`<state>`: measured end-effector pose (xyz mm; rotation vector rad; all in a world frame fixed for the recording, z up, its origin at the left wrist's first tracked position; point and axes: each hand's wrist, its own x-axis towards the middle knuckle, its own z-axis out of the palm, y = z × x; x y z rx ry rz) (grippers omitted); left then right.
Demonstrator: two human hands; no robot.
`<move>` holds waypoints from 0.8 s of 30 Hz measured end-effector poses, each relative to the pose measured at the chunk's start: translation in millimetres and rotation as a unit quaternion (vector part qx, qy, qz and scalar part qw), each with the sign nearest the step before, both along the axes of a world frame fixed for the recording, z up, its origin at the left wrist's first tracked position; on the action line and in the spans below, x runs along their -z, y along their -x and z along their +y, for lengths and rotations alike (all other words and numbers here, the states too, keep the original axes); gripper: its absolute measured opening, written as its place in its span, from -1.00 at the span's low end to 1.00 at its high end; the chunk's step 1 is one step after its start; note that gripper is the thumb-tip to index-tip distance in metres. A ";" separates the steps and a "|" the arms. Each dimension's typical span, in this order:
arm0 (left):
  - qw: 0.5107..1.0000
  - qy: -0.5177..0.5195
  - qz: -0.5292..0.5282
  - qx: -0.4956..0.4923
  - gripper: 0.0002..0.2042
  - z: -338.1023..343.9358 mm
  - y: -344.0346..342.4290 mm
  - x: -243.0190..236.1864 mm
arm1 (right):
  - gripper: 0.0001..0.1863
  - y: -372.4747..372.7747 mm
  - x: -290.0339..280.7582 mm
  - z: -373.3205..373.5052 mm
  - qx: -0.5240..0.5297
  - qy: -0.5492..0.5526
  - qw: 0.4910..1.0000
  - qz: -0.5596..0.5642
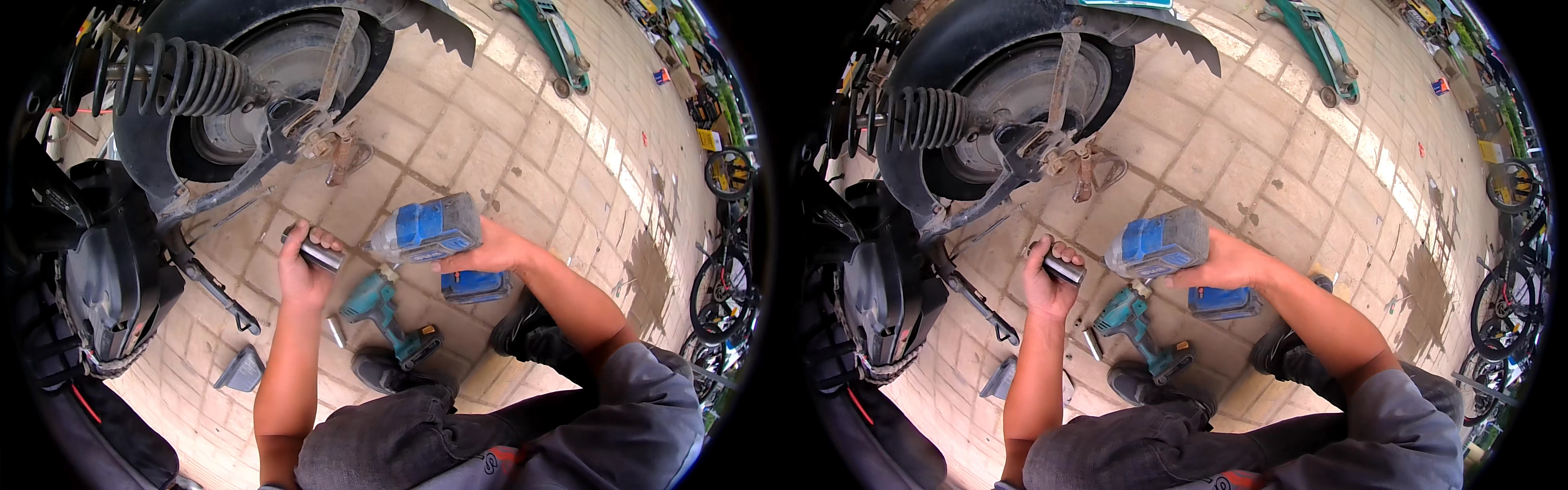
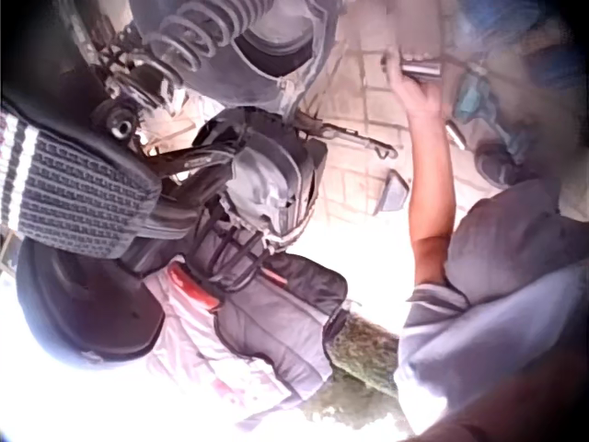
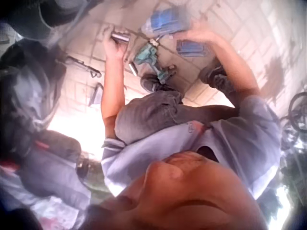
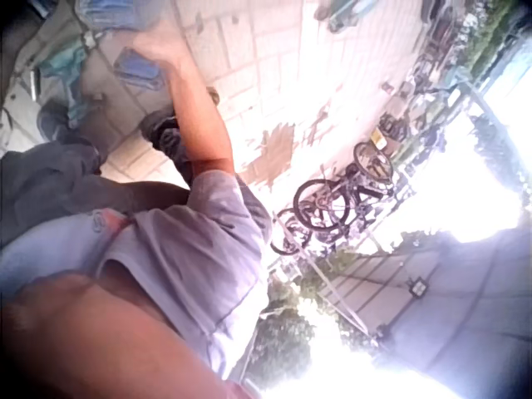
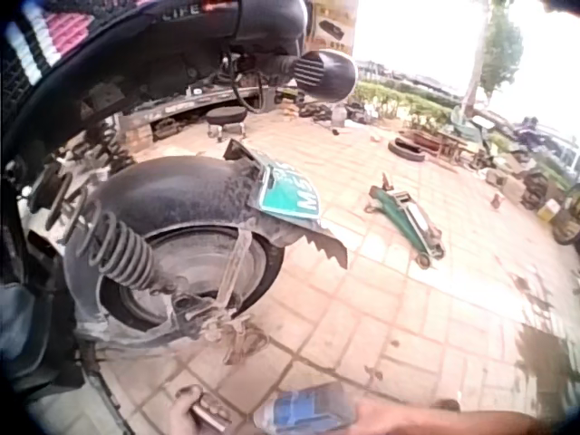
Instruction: The person works on the rear wheel and brake assembly of a moped. They use a wrench to tighten bolts, a tire inflator to check and adjust tire pressure, and a cordless impact wrench to remove and install bolts. The person also moves a basin of water and uses a floor jack to lift the moped.
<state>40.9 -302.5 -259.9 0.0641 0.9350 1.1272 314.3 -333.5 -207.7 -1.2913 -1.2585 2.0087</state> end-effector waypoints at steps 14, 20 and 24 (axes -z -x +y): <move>0.540 -0.342 0.639 0.428 -0.65 -18.0 35.6 -57.5 | -0.47 43.2 4.7 -13.1 -0.032 -0.036 0.993 0.105; 0.569 -0.268 0.385 0.675 -0.72 -1.8 26.2 -69.7 | -0.52 25.2 9.1 2.1 -0.195 -0.294 0.935 -0.021; 0.514 -0.247 0.293 0.767 -0.72 7.4 20.5 -68.7 | -0.49 25.0 -6.3 6.3 -0.237 -0.395 0.879 -0.126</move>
